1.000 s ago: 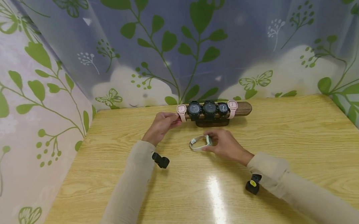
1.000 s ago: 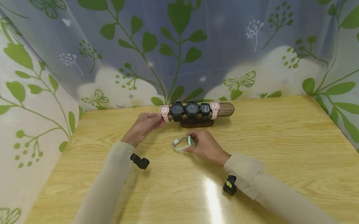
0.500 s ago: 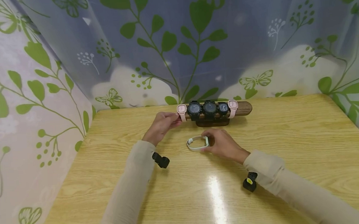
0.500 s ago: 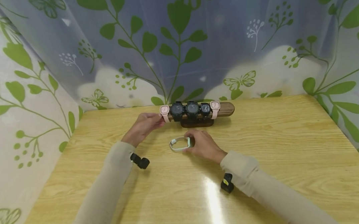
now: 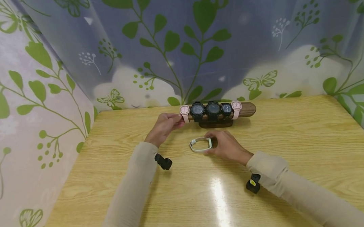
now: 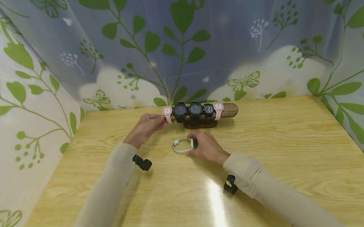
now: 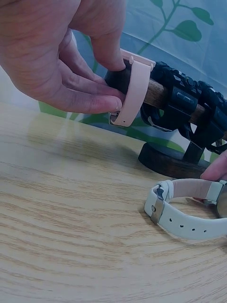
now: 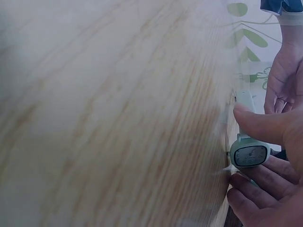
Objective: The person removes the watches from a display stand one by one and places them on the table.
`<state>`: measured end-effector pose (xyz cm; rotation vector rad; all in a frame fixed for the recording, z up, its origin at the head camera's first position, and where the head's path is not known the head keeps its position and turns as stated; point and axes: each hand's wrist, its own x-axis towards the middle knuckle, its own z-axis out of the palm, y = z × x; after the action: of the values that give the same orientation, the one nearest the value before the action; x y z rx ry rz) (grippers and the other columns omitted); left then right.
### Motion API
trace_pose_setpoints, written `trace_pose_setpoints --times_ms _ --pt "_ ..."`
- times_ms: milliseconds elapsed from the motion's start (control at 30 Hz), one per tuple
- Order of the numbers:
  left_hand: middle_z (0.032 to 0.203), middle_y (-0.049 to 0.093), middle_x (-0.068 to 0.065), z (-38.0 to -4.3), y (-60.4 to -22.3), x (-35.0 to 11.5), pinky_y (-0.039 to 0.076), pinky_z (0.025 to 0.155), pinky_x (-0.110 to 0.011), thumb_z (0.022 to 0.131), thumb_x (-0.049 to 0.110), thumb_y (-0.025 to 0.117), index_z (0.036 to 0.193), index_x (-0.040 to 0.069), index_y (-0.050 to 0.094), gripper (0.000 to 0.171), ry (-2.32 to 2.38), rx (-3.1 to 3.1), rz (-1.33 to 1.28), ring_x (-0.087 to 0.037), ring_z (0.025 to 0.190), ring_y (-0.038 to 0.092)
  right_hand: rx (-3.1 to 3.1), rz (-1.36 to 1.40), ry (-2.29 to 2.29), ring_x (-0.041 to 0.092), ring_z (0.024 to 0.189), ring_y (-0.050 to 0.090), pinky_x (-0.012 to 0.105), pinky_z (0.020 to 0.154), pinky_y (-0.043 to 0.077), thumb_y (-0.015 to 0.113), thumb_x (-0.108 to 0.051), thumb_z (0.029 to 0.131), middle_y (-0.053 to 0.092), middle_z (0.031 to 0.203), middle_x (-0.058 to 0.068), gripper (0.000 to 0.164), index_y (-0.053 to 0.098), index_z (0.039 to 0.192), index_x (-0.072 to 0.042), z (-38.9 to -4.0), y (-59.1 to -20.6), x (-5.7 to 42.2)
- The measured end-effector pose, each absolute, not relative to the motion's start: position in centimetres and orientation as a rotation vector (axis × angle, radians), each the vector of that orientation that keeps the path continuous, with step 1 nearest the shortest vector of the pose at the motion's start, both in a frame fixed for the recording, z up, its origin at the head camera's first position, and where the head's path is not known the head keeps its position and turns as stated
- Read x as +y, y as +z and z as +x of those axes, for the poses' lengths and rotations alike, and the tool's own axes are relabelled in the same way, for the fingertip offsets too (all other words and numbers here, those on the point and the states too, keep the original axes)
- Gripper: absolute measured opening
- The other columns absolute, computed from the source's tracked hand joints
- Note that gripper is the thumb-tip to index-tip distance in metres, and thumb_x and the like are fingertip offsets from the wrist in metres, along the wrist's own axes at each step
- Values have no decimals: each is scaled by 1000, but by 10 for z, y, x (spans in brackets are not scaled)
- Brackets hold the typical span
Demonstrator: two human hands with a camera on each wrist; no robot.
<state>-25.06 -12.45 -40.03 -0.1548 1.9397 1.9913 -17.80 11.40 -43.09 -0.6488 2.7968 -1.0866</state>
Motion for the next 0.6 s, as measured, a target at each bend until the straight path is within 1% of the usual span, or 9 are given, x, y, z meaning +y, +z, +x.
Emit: trace_pose_setpoints --times_ms 100,200,267,333,467,600 --pt "124 62 -28 -250 -400 -124 50 108 -42 105 5 54 130 -13 59 31 1993 1941 -160 -38 119 60 2790 -646 -1084 16 82 61 34 73 52 92 -22 76 71 100 6 55 68 121 0 -178 -429 114" --pt "116 65 -23 -250 -399 -124 50 108 -42 105 4 53 130 -14 59 31 1995 1940 -164 -39 120 59 2786 -622 -1077 24 97 66 41 87 55 92 -22 76 72 112 10 59 67 124 1 -177 -427 116" --pt "111 65 -19 -250 -399 -124 50 108 -42 105 4 53 130 -14 59 31 1997 1938 -162 -41 122 58 2781 -596 -1082 29 109 65 46 96 53 92 -23 77 70 120 13 61 66 127 1 -176 -425 118" --pt "107 65 -16 -249 -399 -124 49 108 -42 105 4 53 130 -14 59 31 1997 1937 -163 -42 124 56 2778 -571 -1091 34 118 62 50 103 50 91 -24 78 68 125 15 62 65 129 1 -174 -423 123" --pt "107 65 -16 -249 -400 -124 49 109 -42 105 4 53 130 -14 59 31 2000 1931 -166 -42 124 56 2770 -545 -1127 40 123 59 54 106 49 89 -25 81 65 130 19 63 64 131 4 -172 -419 136" --pt "109 65 -17 -249 -400 -124 49 109 -42 105 4 53 131 -14 58 31 2001 1929 -161 -42 124 56 2780 -524 -1133 44 123 58 56 105 49 87 -22 83 63 133 23 62 62 132 6 -170 -416 152"
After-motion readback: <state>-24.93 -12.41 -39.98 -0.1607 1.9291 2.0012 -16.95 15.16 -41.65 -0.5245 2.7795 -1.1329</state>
